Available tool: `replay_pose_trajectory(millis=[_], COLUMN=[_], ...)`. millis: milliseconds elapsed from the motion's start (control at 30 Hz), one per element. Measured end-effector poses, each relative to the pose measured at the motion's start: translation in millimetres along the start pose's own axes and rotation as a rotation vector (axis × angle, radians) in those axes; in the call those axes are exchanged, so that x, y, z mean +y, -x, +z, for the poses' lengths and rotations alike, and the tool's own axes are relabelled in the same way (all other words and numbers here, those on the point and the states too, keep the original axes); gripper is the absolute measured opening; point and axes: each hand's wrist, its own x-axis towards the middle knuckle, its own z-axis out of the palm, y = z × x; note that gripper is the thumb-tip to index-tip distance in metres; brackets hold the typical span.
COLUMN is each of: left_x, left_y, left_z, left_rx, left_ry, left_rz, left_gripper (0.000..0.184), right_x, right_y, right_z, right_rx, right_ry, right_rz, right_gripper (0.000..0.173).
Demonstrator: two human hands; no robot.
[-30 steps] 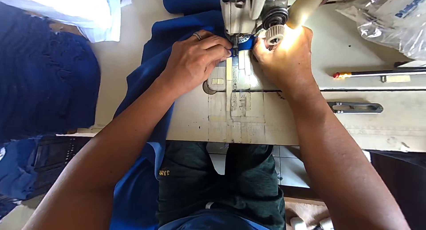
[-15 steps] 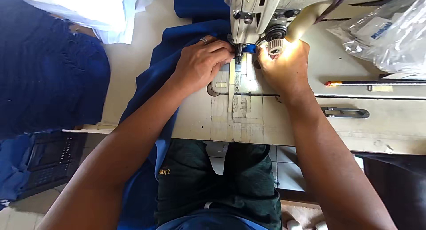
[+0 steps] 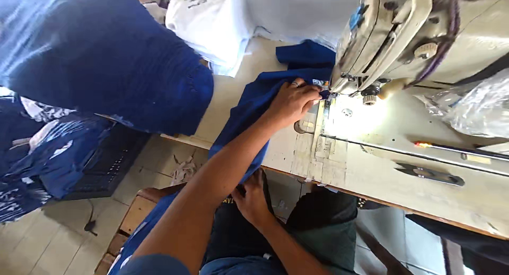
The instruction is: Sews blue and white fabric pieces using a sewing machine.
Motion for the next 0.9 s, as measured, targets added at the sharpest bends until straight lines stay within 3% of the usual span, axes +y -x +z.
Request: replay_pose_trajectory(millis=[67, 167, 233, 300, 367, 433, 533, 600, 667, 767, 900], left_x=[-4.4, -17.9, -24.6, -23.2, -21.7, -31.4, -93.9, -142.3, -167.3, -174.1, -173.2], left_y=[6.4, 29.0, 47.0, 56.1, 45.7, 25.0, -6.1, -17.1, -18.7, -20.3, -20.8], left_z=[-5.9, -27.8, -49.2, -78.1, -119.9, -165.8, -211.0, -223.5, -226.6, -224.3, -227.5], left_rx=[0.009, 0.018, -0.067, -0.180, -0.143, -0.007, 0.225, 0.268, 0.196, 0.145, 0.155], left_ry=[-0.042, -0.177, -0.234, -0.139, -0.075, -0.125, -0.109, -0.046, -0.008, -0.036, -0.090], left_rz=[-0.141, -0.423, -0.590, -0.654, -0.656, -0.651, -0.627, -0.632, -0.697, -0.715, -0.736], left_gripper=[0.030, 0.034, 0.042, 0.050, 0.047, 0.042, 0.035, 0.039, 0.053, 0.048, 0.048], right_x=[-18.9, -38.8, -37.4, -40.9, -50.4, -51.8, -56.9, -50.7, -33.0, -20.4, -19.7], right_y=[15.6, 43.4, 56.2, 65.9, 71.7, 67.7, 30.6, 0.2, -22.8, -33.8, -31.7], right_z=[-8.7, -73.6, -123.7, -158.8, -176.0, -184.9, -211.7, -231.1, -244.8, -249.7, -245.5], right_rx=[-0.142, -0.461, -0.562, -0.559, -0.428, -0.197, -0.011, 0.094, 0.166, 0.215, 0.230], right_ry=[-0.143, -0.299, -0.135, 0.199, 0.435, 0.496, 0.430, 0.380, 0.275, 0.123, 0.122], right_rz=[-0.050, 0.086, 0.228, 0.294, 0.200, -0.040, -0.174, -0.181, -0.142, -0.065, -0.082], right_gripper=[0.022, 0.017, 0.021, 0.036, 0.043, 0.032, 0.025, 0.025, 0.025, 0.022, 0.022])
